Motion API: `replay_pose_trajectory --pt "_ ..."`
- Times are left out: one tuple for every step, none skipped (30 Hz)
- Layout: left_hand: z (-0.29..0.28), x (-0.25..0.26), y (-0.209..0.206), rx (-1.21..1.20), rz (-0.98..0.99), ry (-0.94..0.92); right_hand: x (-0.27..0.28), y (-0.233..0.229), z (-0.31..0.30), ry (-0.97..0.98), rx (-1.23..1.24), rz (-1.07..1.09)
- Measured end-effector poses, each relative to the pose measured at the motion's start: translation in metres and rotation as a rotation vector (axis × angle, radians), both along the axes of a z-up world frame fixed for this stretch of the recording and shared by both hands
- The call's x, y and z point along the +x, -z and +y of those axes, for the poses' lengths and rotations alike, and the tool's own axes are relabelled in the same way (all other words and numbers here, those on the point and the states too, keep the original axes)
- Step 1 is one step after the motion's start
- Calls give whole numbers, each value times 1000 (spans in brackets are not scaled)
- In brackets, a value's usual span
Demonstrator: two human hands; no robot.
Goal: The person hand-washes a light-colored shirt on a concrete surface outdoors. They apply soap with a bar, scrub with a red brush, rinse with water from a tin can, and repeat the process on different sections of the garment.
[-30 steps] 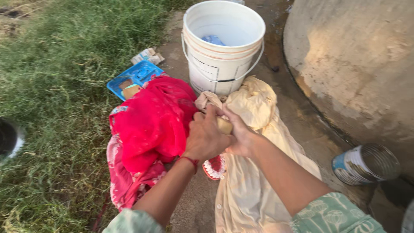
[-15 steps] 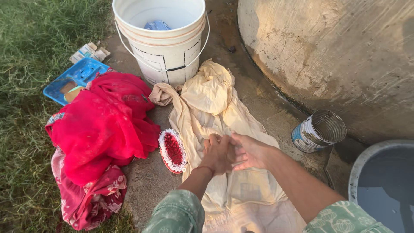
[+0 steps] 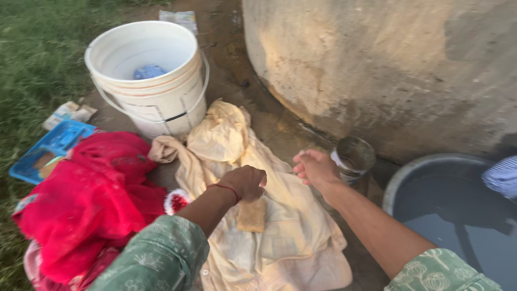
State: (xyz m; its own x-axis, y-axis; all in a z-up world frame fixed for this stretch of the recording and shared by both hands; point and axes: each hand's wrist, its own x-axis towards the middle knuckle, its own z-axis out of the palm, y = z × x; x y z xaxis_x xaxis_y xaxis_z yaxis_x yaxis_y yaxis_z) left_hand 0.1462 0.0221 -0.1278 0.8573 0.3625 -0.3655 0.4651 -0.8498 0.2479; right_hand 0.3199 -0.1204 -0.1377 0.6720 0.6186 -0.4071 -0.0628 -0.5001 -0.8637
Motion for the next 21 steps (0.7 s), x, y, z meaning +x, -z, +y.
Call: replay_pose_trajectory --pt "-7 13 -11 -3 2 36 7 -3 -12 104 5 -46" --pt "-15 30 -19 -7 -1 72 19 -6 -24 207 8 -98" --pt "-25 47 -24 -23 -25 87 33 -8 -37 311 10 -151" --pt "-36 58 -27 -40 -41 98 46 -8 -50 389 19 -242" --pt "-47 70 -28 -58 -58 108 62 -6 -65 466 27 -334" --pt "-54 86 -28 -57 -171 111 84 -4 -72 536 52 -428" --pt "-63 106 -25 -56 -284 115 106 2 -84 640 56 -377" --pt "-77 118 -17 -69 -379 118 119 17 -103 741 42 -310" --pt "-89 133 -7 -162 -435 66 134 33 -117 852 94 -181" --pt "-99 152 0 -253 -491 11 150 50 -129 960 148 -52" --pt "-109 168 9 -429 -484 -78 163 69 -144 968 116 -9" --pt "-122 184 17 -608 -475 -164 176 89 -161 981 84 29" --pt "-134 199 24 -786 -461 -253 186 108 -179 993 51 68" --pt "-145 209 29 -796 -464 -287 194 125 -197 995 40 119" --pt "-154 215 33 -807 -467 -322 199 140 -214 996 28 171" --pt "-158 219 33 -810 -476 -353 204 152 -222 995 27 222" --pt "-160 220 34 -801 -463 -369 206 163 -225 995 23 243" --pt "-167 218 35 -804 -449 -389 207 169 -234 994 8 258" --pt "-172 214 37 -806 -434 -410 205 171 -242 993 -7 273" --pt "-172 212 37 -851 -417 -448 207 166 -242 990 98 393" --pt "-170 210 37 -897 -400 -486 209 156 -241 982 204 513"
